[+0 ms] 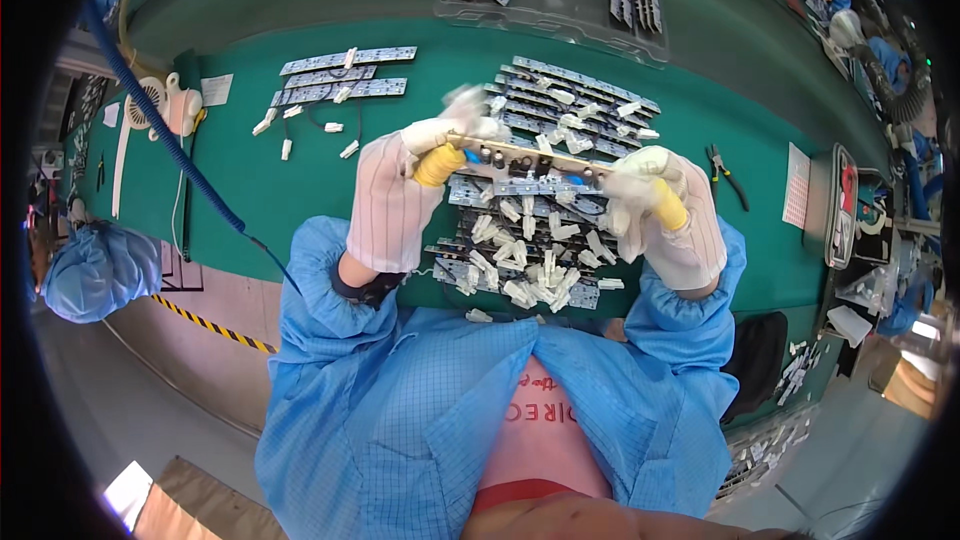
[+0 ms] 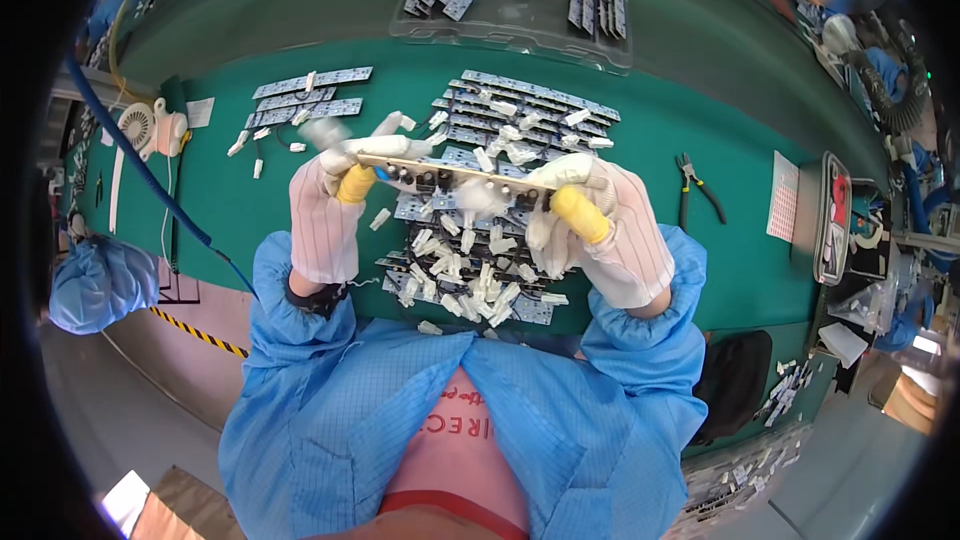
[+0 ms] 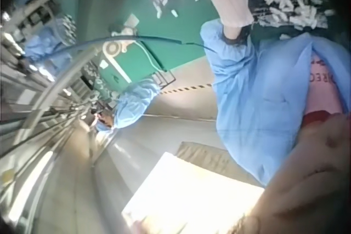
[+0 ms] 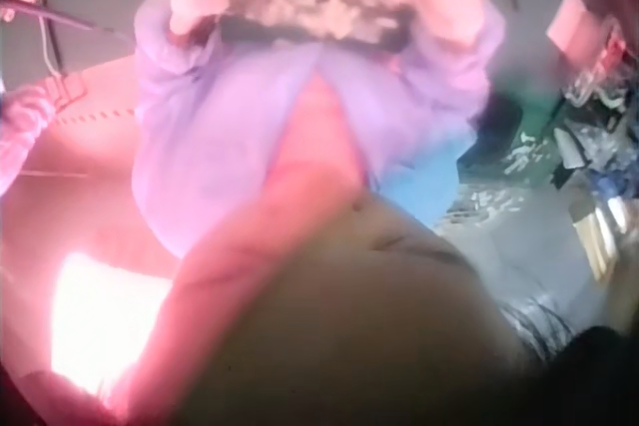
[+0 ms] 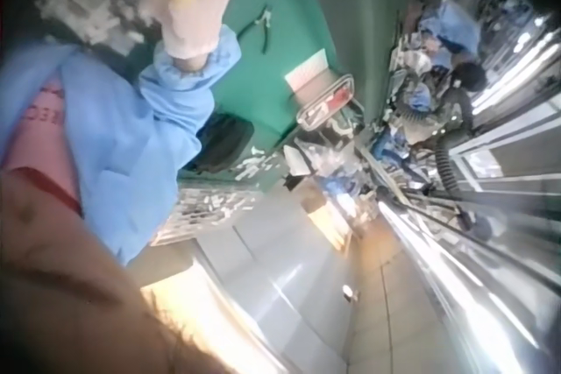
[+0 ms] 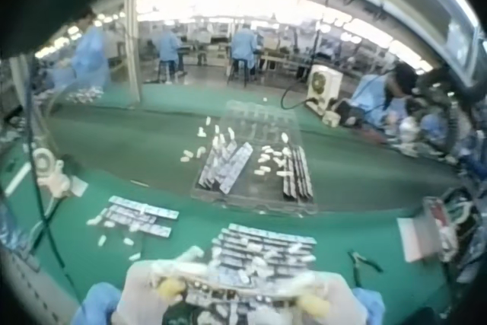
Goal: Assembling electronic components onto a printed circuit board on a production line.
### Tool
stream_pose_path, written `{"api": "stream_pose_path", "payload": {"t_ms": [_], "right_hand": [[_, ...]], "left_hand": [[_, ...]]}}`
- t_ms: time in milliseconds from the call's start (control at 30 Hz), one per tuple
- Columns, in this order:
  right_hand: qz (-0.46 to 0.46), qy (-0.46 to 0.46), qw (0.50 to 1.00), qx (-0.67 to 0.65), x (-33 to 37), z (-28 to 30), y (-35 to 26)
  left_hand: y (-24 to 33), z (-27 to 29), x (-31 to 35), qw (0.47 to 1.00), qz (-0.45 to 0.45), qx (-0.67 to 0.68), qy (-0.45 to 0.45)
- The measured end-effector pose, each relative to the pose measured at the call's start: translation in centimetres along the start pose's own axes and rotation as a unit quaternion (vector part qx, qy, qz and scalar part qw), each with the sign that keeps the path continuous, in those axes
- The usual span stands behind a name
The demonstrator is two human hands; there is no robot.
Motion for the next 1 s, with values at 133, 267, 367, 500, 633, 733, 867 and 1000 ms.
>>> {"api": "stream_pose_path", "payload": {"t_ms": [133,267,367,500,633,733,867,1000], "right_hand": [[0.022,-0.088,0.988,-0.127,-0.3,-0.9,0.2],[-0.050,-0.063,0.988,-0.130,-1.1,-1.1,0.3],[-0.029,-0.022,0.993,-0.115,-1.1,-0.6,0.1],[-0.046,-0.041,0.997,0.040,-1.1,-1.2,-1.3],[0.113,-0.001,0.989,0.093,-1.7,-0.2,-2.7],[0.147,0.134,0.942,0.269,-3.5,4.4,-2.4],[0.173,0.158,0.849,0.474,-8.0,8.3,1.5],[0.195,0.138,0.749,0.619,-9.2,6.9,3.9]], "left_hand": [[0.1,0.1,-0.3,0.983,0.169,-0.066,-0.029],[1.4,0.3,-1.4,0.994,0.086,-0.026,-0.063],[1.0,-1.0,-1.5,0.965,0.230,0.115,-0.052],[0.2,-2.3,-0.9,0.913,0.115,0.386,-0.066],[-0.4,2.3,-4.5,0.991,0.082,0.106,-0.016],[-4.2,11.2,-9.8,0.990,0.113,-0.004,0.084],[-14.3,18.0,-11.0,0.914,0.136,-0.366,0.110],[-15.6,17.7,-10.2,0.874,0.130,-0.455,0.113]]}}
Point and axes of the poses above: each hand's wrist, its own x-axis away from the middle knuckle, its own z-axis out of the back of the hand, y = z × x, the point moved 8 cm from there along -x, towards the middle knuckle, and after that the axes turned 7 degrees about x, right-handed, at the moved point
